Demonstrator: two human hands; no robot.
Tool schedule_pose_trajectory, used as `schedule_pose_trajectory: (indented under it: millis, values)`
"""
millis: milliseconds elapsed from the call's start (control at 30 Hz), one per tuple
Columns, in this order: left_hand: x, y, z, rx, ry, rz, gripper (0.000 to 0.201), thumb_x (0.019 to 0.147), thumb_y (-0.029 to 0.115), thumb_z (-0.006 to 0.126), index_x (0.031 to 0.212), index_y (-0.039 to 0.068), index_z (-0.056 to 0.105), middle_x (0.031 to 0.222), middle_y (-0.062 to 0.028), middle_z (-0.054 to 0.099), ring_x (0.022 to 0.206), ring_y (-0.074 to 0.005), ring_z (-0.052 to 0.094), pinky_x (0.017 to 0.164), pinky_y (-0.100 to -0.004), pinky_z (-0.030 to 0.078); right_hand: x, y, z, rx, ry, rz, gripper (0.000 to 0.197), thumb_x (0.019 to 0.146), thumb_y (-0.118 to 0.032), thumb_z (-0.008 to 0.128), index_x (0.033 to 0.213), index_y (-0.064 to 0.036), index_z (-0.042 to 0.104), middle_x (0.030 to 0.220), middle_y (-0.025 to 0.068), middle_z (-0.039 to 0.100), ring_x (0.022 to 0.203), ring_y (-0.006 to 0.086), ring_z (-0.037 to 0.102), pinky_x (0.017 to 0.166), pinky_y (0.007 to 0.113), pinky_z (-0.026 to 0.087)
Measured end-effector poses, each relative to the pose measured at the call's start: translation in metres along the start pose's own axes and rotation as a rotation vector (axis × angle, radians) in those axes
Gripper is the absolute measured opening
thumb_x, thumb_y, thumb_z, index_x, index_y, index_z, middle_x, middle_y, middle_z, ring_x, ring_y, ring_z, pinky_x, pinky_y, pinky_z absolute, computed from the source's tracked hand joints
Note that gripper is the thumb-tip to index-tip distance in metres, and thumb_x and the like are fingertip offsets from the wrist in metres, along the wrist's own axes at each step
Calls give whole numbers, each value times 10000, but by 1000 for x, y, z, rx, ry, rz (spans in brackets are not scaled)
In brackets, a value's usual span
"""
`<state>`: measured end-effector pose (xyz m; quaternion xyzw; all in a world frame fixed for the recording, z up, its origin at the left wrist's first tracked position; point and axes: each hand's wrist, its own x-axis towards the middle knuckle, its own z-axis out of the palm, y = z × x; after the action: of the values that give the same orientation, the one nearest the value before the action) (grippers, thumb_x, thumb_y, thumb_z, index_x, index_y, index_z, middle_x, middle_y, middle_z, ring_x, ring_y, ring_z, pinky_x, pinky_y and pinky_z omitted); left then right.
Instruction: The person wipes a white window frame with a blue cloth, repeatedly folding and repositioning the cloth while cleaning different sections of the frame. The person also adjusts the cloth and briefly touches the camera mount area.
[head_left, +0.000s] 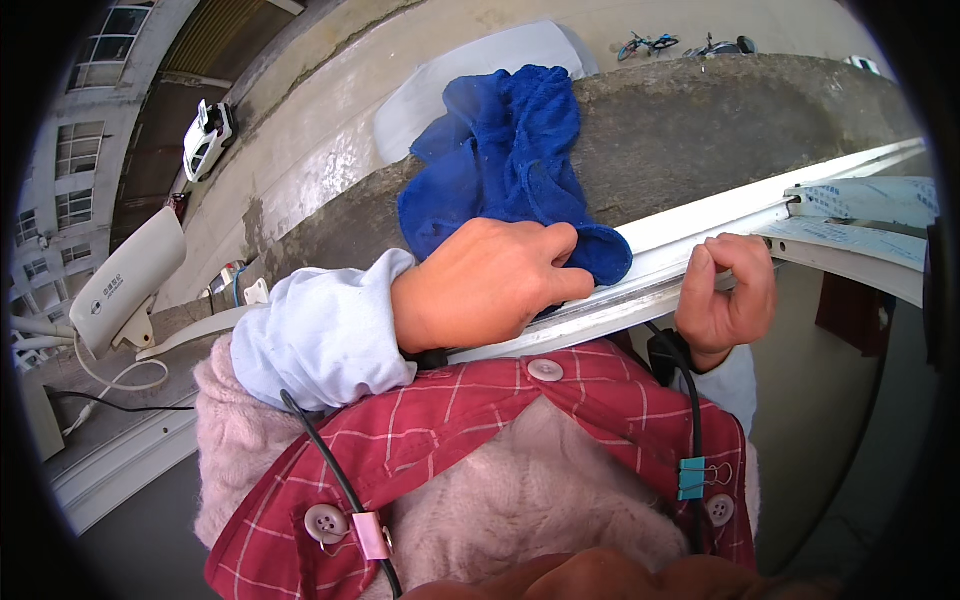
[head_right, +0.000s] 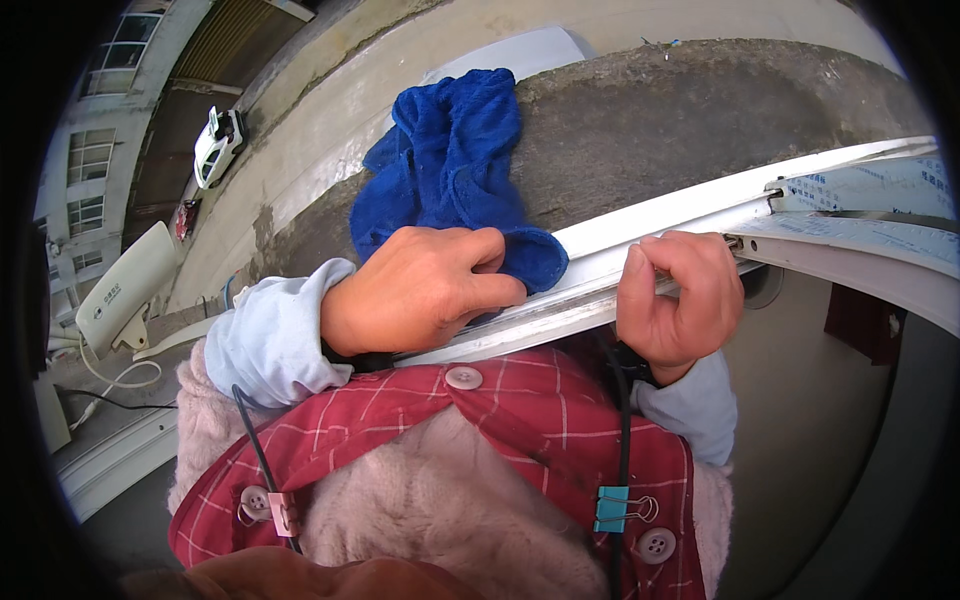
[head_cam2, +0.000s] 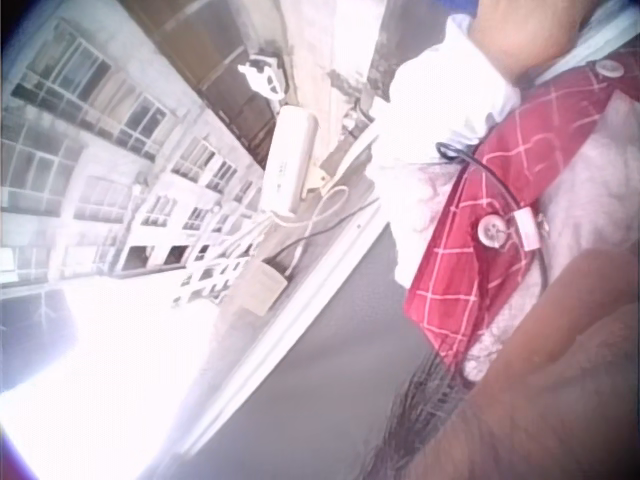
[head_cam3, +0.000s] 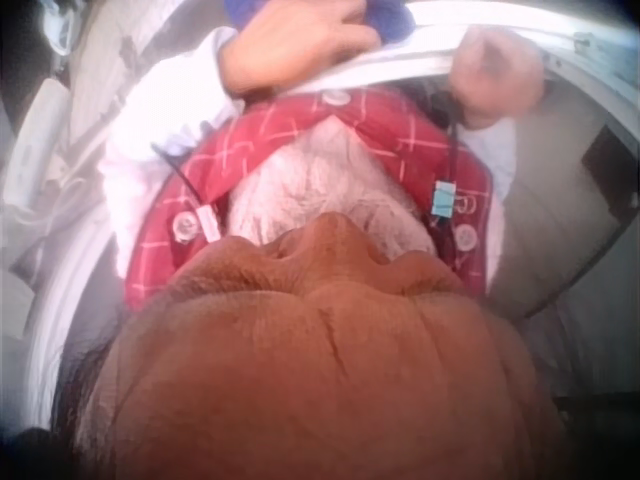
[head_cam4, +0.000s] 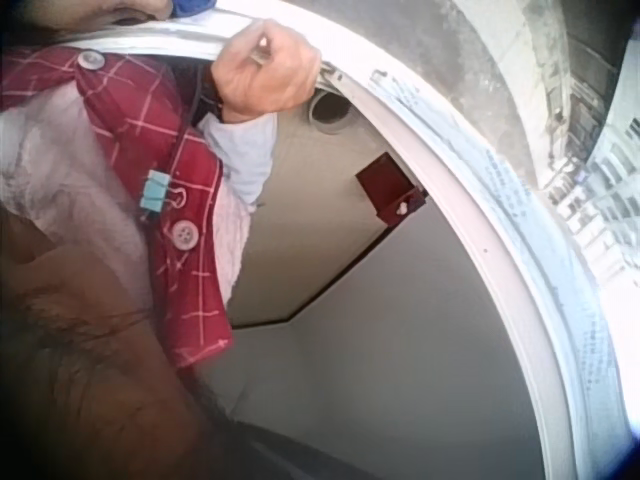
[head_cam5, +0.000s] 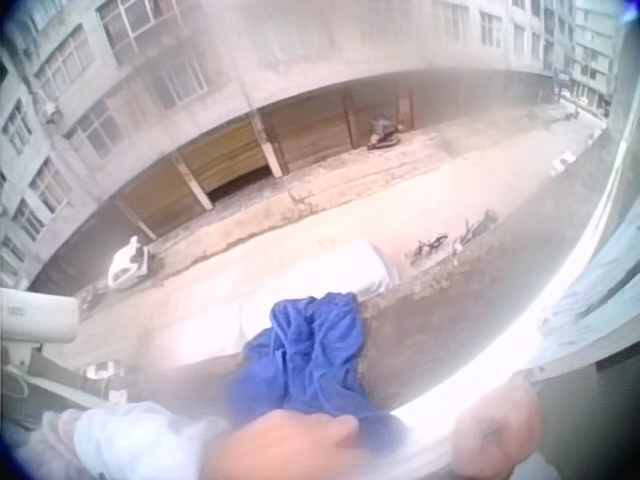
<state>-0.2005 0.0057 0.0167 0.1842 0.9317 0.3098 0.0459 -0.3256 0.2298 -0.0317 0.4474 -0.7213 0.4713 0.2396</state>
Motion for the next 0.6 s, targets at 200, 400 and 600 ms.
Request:
schedule_pose_trajectory:
  millis: [200, 400, 600]
  values:
    - [2, -4, 2, -29, 11, 11, 217, 813, 114, 682, 1009, 82, 594, 872, -122, 535, 795, -317, 628, 638, -436, 497, -1, 2, -2, -12, 5, 40, 232, 765, 55, 724, 963, -18, 627, 806, 110, 653, 657, 255, 623, 588, 329, 495]
    - [-4, -24, -7, -221, -74, 217, 244, 756, 110, 679, 972, -3, 664, 863, -120, 517, 822, -305, 601, 660, -405, 494, -1, 5, -2, -19, -4, -4, 240, 759, 53, 725, 966, -14, 626, 803, 115, 645, 643, 257, 611, 574, 334, 485]
    - [-4, -21, -17, -224, -176, 146, 223, 762, 93, 657, 941, -38, 677, 869, -135, 533, 854, -316, 595, 695, -415, 502, 1, 2, -3, -11, -49, -5, 249, 781, 31, 715, 1003, -17, 615, 796, 109, 629, 625, 255, 583, 562, 344, 470]
